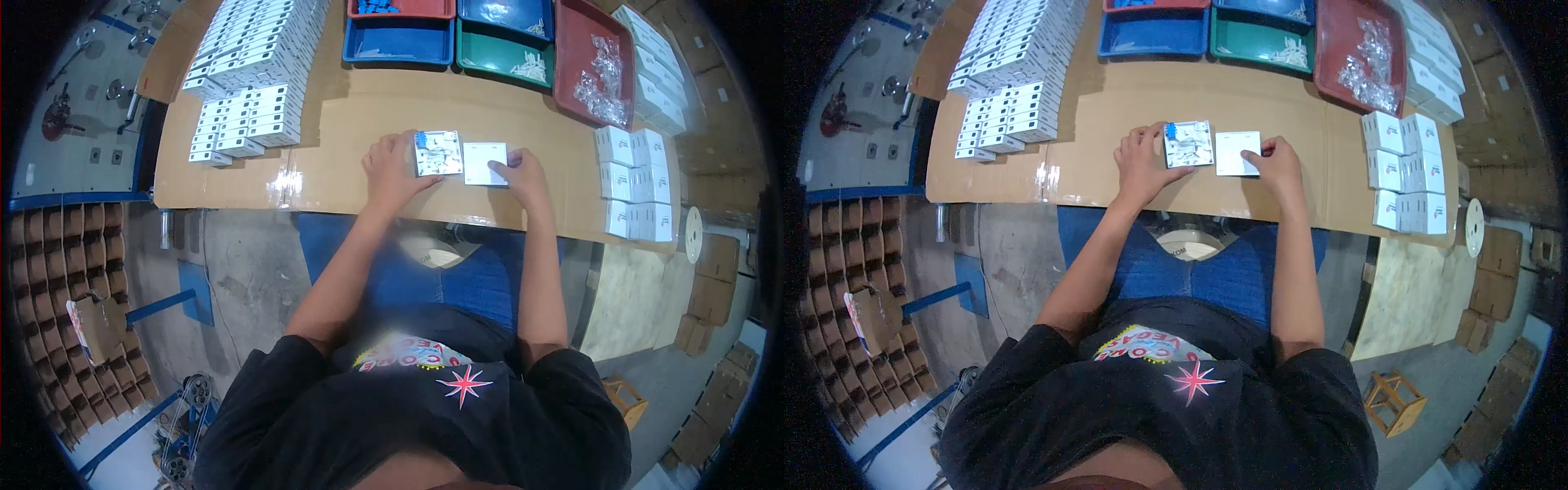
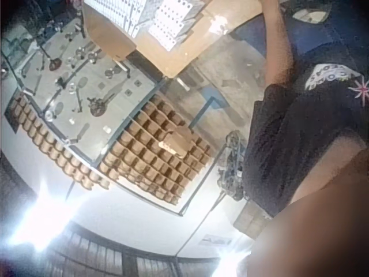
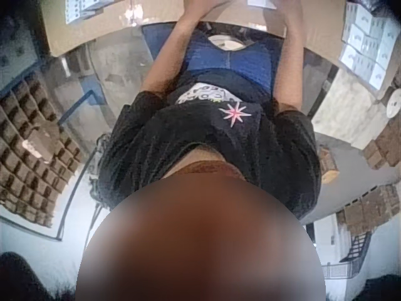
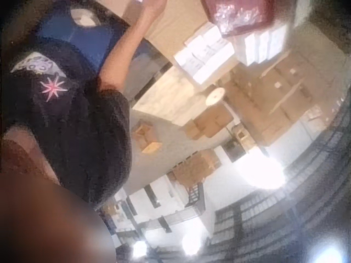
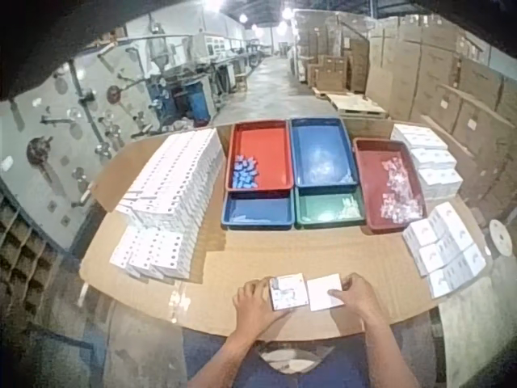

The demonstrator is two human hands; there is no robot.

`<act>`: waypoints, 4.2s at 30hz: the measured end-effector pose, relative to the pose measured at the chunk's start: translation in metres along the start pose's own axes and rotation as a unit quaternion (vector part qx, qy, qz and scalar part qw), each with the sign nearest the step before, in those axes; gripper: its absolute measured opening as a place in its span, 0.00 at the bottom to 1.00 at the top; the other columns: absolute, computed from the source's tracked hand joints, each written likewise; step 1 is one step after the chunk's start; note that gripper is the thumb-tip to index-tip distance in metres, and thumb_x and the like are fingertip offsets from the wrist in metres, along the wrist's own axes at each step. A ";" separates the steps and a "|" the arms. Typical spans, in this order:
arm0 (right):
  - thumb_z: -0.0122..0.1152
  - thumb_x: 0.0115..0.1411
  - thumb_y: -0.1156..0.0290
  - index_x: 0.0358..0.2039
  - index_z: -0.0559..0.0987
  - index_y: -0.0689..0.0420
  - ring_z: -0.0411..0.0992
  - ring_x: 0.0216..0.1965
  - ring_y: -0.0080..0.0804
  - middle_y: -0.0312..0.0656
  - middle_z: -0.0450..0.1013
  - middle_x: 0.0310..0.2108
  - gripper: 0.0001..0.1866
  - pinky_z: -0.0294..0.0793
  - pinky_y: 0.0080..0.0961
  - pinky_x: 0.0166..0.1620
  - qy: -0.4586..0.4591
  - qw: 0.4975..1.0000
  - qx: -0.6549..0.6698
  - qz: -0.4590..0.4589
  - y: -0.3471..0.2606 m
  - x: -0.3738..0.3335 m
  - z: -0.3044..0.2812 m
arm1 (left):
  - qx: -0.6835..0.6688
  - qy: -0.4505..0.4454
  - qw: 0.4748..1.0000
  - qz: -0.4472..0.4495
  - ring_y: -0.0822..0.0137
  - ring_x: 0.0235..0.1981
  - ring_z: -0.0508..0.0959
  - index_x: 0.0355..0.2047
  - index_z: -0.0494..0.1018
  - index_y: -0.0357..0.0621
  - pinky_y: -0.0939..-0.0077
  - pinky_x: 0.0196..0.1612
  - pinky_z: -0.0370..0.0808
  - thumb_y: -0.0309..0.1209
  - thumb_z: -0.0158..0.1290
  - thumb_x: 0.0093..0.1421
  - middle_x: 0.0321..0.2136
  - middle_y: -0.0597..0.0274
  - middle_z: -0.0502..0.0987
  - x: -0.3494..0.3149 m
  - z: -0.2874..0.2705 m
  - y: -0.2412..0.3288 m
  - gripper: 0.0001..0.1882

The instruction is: Packing small electronic or mechanical components from colored bins into individual white boxes.

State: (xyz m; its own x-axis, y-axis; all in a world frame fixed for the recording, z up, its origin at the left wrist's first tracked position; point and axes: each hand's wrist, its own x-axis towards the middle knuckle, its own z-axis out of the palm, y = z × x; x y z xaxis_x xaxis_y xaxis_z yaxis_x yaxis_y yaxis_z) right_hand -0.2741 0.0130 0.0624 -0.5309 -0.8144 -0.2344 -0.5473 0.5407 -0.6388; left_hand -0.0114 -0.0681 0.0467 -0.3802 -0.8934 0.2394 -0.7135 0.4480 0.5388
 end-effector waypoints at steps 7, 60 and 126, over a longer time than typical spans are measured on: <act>0.59 0.64 0.64 0.45 0.78 0.60 0.80 0.38 0.35 0.43 0.79 0.38 0.14 0.79 0.33 0.44 -0.088 0.867 0.489 0.031 0.002 -0.012 -0.004 | -0.523 -0.145 0.836 -0.077 0.51 0.63 0.71 0.71 0.46 0.57 0.53 0.63 0.72 0.24 0.65 0.55 0.63 0.49 0.66 -0.015 -0.001 -0.010 0.50; 0.78 0.49 0.51 0.58 0.70 0.65 0.68 0.60 0.59 0.60 0.65 0.61 0.44 0.74 0.46 0.58 0.143 0.946 0.087 -0.276 -0.102 -0.059 0.099 | -0.840 -0.157 0.433 -0.286 0.57 0.60 0.73 0.66 0.67 0.45 0.58 0.62 0.72 0.50 0.31 0.76 0.61 0.56 0.72 -0.005 0.001 0.010 0.30; 0.56 0.73 0.60 0.46 0.76 0.65 0.82 0.28 0.34 0.48 0.81 0.31 0.18 0.82 0.24 0.29 -0.220 0.865 0.452 -0.008 -0.053 -0.050 0.082 | -0.650 -0.065 0.727 -0.210 0.76 0.36 0.78 0.53 0.74 0.36 0.79 0.38 0.76 0.38 0.54 0.72 0.39 0.63 0.80 -0.016 0.006 0.002 0.18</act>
State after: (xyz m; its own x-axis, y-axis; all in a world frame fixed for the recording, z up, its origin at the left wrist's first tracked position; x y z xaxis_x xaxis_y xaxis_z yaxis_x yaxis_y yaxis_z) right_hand -0.1654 0.0076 0.0475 -0.1224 -0.9288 -0.3498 0.2816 0.3055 -0.9096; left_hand -0.0104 -0.0524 0.0395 -0.4027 -0.8934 -0.1994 0.3446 -0.3498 0.8711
